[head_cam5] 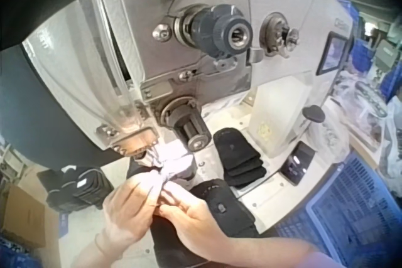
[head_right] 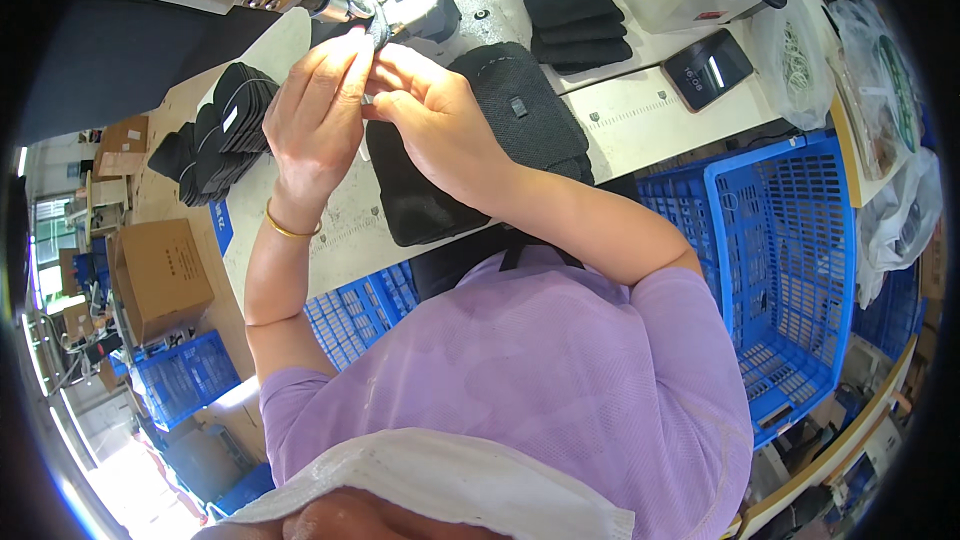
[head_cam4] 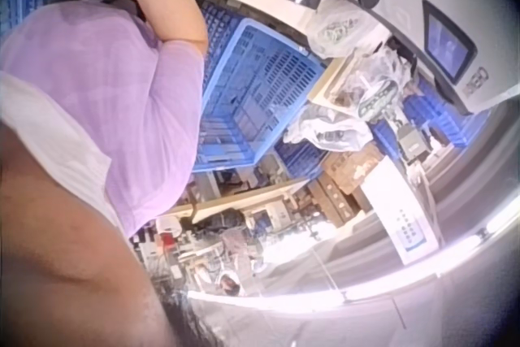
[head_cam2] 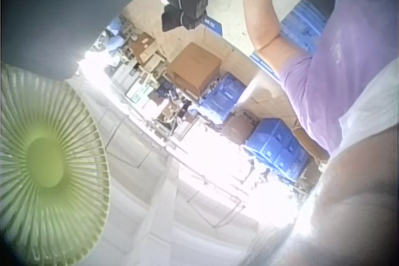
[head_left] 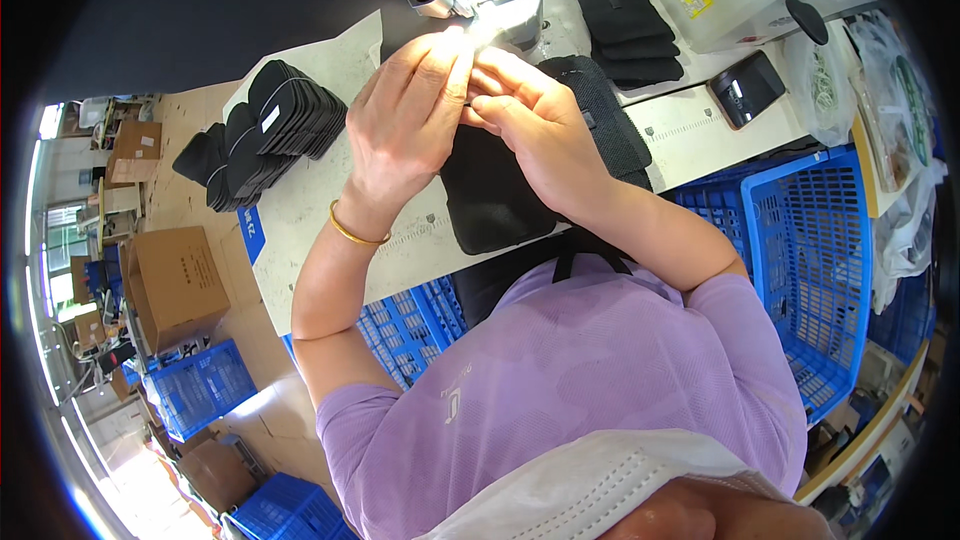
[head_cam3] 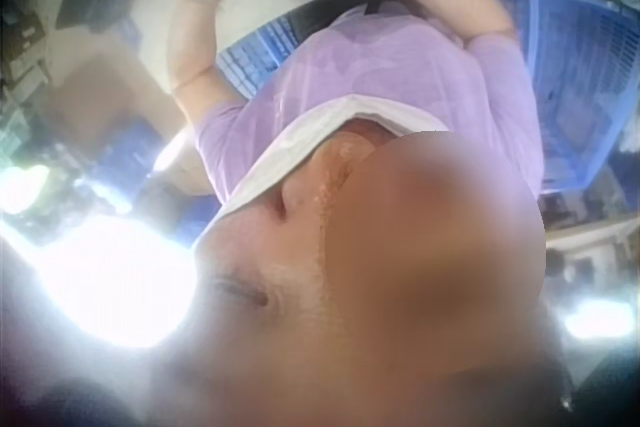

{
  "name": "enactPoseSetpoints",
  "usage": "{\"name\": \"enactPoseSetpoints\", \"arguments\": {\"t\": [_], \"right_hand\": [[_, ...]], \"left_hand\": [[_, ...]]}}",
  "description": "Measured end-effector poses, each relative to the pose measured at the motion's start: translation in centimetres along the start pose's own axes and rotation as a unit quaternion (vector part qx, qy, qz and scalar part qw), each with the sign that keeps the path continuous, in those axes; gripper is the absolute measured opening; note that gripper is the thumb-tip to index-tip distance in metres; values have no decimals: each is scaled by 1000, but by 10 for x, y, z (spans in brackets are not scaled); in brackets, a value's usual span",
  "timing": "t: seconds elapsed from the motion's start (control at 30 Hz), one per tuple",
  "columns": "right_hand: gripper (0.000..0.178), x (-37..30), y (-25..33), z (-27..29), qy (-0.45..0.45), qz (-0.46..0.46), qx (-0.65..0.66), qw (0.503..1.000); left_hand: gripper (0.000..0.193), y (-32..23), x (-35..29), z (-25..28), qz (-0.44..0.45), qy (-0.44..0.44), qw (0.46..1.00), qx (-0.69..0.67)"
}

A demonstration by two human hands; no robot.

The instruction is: The person stitches shoe pad components together using a sewing machine, aligning the edges of the pieces by hand and placing stacked pads into a plastic basket.

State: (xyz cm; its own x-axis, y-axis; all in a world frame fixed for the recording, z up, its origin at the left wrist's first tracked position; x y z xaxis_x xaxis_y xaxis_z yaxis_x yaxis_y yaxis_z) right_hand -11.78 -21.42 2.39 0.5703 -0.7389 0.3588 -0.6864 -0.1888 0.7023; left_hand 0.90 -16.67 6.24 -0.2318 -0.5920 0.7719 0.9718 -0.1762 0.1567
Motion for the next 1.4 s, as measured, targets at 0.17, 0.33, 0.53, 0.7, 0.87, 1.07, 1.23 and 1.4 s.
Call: {"name": "enactPoseSetpoints", "arguments": {"t": [0.17, 0.33, 0.53, 0.7, 0.87, 1.07, 1.23, 1.4], "right_hand": [[47, -1, -7, -3, -39, 10, 19, 999], [51, 0, 2, -6, -27, -4, 8, 1000], [52, -1, 4, -5, -21, -13, -2, 1000], [49, -3, 7, -4, -22, -21, -26, 999], [46, -5, 6, 0, -21, -17, 0, 1000], [43, -6, 4, 7, -35, -20, 0, 999], [41, -4, 2, 10, 26, -16, -58, 998], [31, -7, 7, 14, 41, -9, -100, 994]], "left_hand": [[30, 2, 4, -7, 2, -23, 999, 23], [24, -1, 8, -11, 22, -31, 999, 39], [22, -7, 11, -13, 49, -25, 998, 43], [23, -12, 12, -13, 62, -29, 997, 47], [23, -11, 9, -15, 79, -14, 996, 34], [35, 7, 2, -14, 100, -39, 992, 71], [44, 22, 3, 10, 87, 45, 987, -127], [39, -17, 6, 13, 84, 45, 993, -72]]}}
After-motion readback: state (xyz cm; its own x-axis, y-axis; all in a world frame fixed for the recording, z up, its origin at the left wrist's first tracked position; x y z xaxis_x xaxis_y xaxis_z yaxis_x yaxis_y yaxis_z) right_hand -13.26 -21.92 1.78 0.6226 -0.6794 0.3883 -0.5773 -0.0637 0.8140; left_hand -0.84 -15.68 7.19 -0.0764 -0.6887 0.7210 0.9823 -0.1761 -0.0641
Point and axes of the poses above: each hand's wrist, its own x-axis towards the middle knuckle, its own z-axis out of the back of the hand, y = z × x, the point moved 2 cm from there along x, towards the middle knuckle, and after that the axes turned 13 degrees about z, right-handed, at the moved point
